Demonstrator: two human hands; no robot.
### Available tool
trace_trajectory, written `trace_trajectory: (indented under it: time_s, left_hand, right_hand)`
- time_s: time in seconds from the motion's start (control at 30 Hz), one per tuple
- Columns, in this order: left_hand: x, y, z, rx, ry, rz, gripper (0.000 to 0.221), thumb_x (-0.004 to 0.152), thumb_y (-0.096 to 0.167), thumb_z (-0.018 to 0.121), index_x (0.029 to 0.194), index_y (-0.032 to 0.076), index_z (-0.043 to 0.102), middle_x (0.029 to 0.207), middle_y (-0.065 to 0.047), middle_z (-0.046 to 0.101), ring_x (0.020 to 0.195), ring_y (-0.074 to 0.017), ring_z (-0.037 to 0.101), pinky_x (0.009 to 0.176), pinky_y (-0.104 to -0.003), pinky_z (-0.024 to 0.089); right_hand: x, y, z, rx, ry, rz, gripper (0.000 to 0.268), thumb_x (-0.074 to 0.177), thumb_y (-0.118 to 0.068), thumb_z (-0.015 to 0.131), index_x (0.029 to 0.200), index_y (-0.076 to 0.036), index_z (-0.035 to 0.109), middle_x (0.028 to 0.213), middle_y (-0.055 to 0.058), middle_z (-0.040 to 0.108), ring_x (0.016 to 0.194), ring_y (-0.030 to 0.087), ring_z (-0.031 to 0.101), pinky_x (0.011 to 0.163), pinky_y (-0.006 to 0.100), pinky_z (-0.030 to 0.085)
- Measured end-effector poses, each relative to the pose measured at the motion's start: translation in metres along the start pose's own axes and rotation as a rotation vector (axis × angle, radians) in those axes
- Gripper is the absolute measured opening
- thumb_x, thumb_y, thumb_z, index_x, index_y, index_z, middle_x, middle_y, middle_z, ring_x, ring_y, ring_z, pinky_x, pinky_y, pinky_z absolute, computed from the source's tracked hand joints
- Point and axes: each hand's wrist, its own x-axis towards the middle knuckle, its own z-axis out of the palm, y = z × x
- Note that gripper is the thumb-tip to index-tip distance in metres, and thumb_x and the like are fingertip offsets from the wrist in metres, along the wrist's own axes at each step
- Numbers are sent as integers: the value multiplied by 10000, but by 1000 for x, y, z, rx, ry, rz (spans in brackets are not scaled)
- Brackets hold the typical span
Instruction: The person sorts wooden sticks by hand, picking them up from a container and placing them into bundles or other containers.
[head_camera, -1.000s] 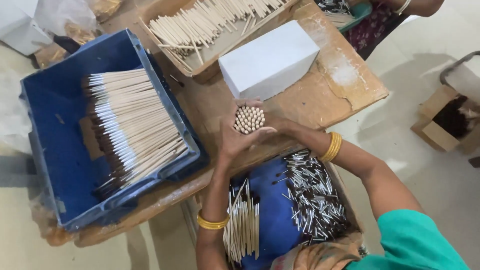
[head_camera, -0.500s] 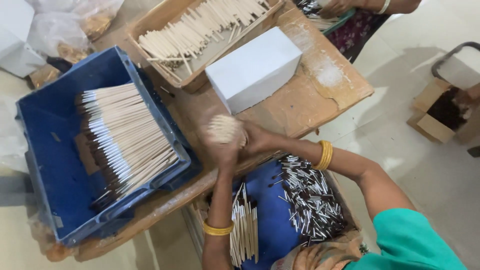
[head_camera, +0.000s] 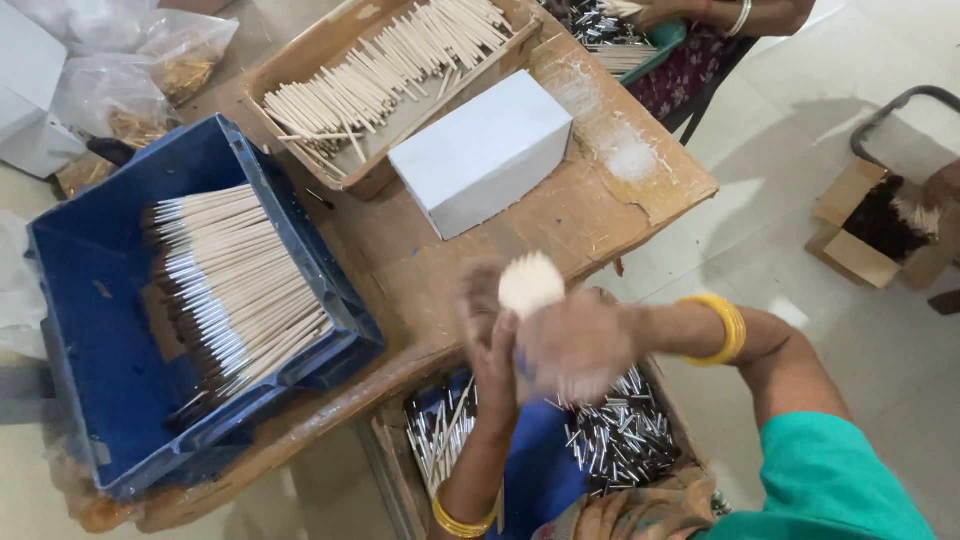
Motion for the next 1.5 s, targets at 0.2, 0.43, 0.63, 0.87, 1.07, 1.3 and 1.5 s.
trace_trajectory:
  time_s: [0.2,0.43,0.63,0.87,1.07,1.3,1.5]
  left_hand:
    - [-82,21,12,-202,-184,514,41,1022,74,597,1015,103,624,955,-62,666,925,-184,650,853,-426,550]
    - [-93,41,30,-469,-470,708,237,1034,107,519,797,106,538,823,-37,614,804,-235,641,888,-503,483]
    - [-114,48,15,-334,-416,622,277,1030,99,558,754,109,534,832,-2,607,818,-198,647,945,-487,474]
    - [-125,33,-11,-163,-484,448,251,1057,157,591,815,88,601,868,-56,612,877,-178,636,1001,-454,475]
    - [-122,0,-26,-81,-461,568,158,1058,138,588,905,97,587,896,-87,669,912,-201,667,946,-455,544]
    - [-15,11,-6,491,-229,313,558,874,301,751,1290,93,443,1191,-112,602,1089,-290,654,979,-472,575]
    - [213,-23,-87,1482,-159,298,1203,623,627,951,1540,122,361,1645,-229,150,1517,-448,194,1138,-648,278]
  right_hand:
    - [-102,105,36,63,404,1080,240,851,-236,837,918,-93,657,822,-19,694,706,76,693,610,231,608]
    - [-86,103,25,187,433,1051,228,909,-197,842,928,-58,662,820,1,699,736,51,647,650,206,533]
    - [-84,102,14,256,378,1056,233,887,-193,839,915,-61,649,807,8,696,721,59,649,624,214,541]
    - [-99,108,11,338,313,999,211,904,-227,815,899,-78,665,780,41,714,647,117,707,555,248,595]
    - [-118,122,3,112,471,936,212,921,-243,807,887,-87,667,789,26,698,669,114,715,551,234,602]
    - [-116,111,0,121,440,1041,185,890,-159,815,872,-61,658,818,16,666,730,94,629,661,231,524]
    - [-110,114,-4,83,467,955,227,899,-132,841,870,-43,634,831,21,643,764,101,631,687,243,514]
